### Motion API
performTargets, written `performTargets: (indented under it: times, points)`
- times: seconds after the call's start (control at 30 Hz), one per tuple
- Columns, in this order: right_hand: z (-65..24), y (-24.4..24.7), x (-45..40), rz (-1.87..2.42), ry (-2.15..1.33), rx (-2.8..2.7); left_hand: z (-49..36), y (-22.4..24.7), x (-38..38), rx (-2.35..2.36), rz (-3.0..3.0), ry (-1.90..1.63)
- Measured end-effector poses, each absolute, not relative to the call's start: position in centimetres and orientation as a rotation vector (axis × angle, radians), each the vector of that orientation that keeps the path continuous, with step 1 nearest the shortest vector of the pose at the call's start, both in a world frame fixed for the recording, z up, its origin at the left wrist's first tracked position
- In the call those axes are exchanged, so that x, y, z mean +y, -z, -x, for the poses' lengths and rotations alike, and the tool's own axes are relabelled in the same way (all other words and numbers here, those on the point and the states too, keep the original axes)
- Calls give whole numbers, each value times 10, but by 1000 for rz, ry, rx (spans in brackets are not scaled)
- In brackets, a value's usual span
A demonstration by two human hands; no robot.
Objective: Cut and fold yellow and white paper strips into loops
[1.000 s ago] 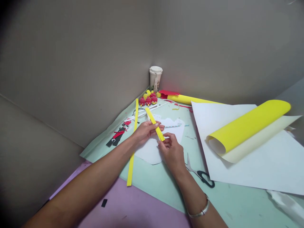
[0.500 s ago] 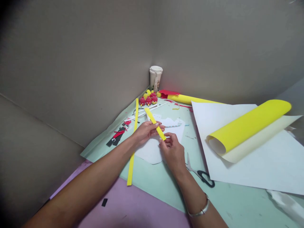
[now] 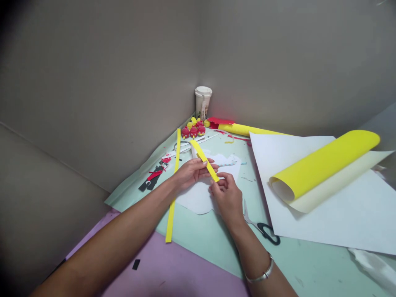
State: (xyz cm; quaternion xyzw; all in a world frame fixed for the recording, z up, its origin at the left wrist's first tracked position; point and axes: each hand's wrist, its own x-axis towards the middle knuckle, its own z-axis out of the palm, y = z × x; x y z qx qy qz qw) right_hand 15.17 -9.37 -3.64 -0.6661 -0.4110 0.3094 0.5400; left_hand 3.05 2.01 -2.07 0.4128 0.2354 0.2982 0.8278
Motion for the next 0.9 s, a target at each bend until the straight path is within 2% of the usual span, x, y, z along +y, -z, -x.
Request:
performTargets:
  times: [0.9]
  points:
    - [-155, 37, -92, 1547, -710, -961, -34, 24, 22, 512, -890, -647]
